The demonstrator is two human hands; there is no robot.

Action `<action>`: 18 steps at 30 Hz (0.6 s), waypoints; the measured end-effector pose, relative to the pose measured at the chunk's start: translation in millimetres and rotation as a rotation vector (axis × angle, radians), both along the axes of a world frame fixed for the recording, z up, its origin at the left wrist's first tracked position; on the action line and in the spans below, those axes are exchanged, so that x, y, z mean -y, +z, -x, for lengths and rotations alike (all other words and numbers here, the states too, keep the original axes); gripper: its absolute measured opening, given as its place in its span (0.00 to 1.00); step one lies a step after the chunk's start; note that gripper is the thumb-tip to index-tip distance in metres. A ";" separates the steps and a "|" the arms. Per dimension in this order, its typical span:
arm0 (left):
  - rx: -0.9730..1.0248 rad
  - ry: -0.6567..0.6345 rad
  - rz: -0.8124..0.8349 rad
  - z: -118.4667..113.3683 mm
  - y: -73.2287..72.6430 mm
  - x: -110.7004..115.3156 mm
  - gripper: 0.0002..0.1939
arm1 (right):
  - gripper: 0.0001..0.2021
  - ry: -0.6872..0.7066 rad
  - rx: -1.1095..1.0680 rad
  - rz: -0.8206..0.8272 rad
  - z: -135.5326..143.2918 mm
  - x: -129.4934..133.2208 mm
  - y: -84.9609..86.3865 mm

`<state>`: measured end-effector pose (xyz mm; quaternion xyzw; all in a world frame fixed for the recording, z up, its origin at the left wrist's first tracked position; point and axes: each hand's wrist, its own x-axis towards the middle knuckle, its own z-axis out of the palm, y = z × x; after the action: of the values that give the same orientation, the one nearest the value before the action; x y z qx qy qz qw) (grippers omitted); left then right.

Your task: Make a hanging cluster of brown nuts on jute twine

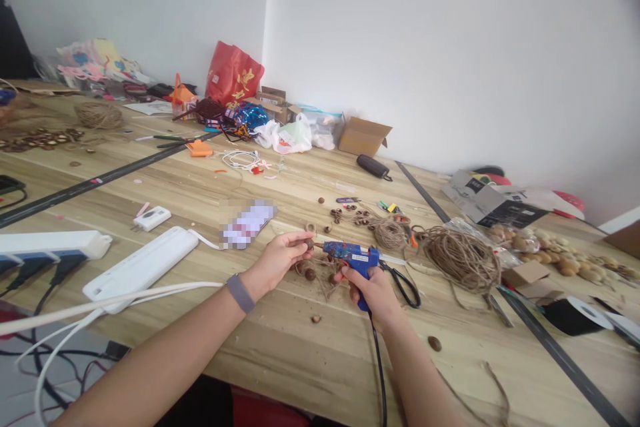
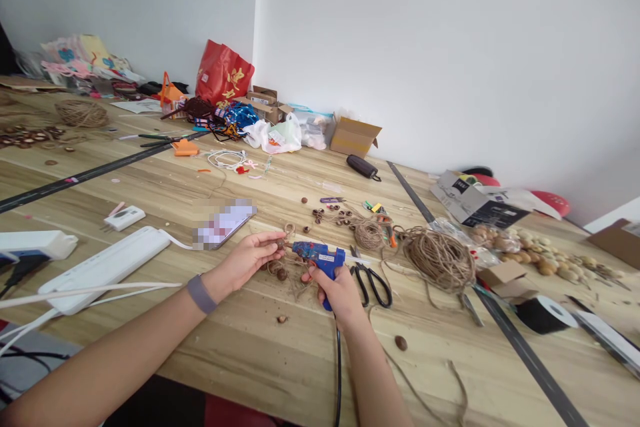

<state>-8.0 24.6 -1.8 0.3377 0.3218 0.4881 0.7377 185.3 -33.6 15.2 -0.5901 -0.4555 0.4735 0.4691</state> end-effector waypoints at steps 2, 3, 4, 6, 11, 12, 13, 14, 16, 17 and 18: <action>-0.002 -0.001 -0.006 0.1 -0.6 -0.2 0.11 | 0.18 0.001 0.002 0.006 -0.8 -0.2 -0.5; -0.003 -0.001 -0.009 0.0 -1.0 -0.2 0.11 | 0.17 -0.001 0.001 0.009 -1.5 -0.5 -0.8; -0.004 0.000 -0.012 0.0 -1.3 -0.2 0.11 | 0.18 -0.005 0.002 0.011 -2.5 -0.8 -1.3; -0.003 0.000 -0.020 -0.3 -1.7 -0.1 0.11 | 0.18 -0.013 0.004 0.013 -4.8 -1.8 -2.2; 0.010 0.017 -0.025 -0.8 -0.4 0.4 0.12 | 0.20 -0.022 -0.015 -0.001 -8.0 -2.8 -1.8; 0.012 0.018 -0.023 -0.9 0.1 0.5 0.12 | 0.20 -0.022 -0.024 -0.005 -7.7 -2.5 -1.4; 0.013 0.017 -0.020 -0.9 0.5 0.6 0.12 | 0.20 -0.021 -0.034 -0.007 -7.1 -2.1 -1.1; 0.014 0.016 -0.018 -1.0 0.8 0.6 0.12 | 0.20 -0.017 -0.043 -0.005 -6.3 -1.6 -1.0; 0.015 0.012 -0.016 -1.1 0.8 0.5 0.11 | 0.20 -0.002 -0.053 0.002 -4.6 -0.6 -1.3; 0.015 0.012 -0.018 -1.1 0.5 0.3 0.11 | 0.20 0.008 -0.053 0.004 -3.9 -0.3 -1.7; 0.015 0.011 -0.020 -1.1 0.0 0.2 0.12 | 0.19 0.018 -0.048 0.005 -3.3 -0.1 -2.3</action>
<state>-6.9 24.5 -1.8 0.3398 0.3132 0.4979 0.7338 188.7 -33.4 12.9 -0.5756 -0.4482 0.4928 0.4743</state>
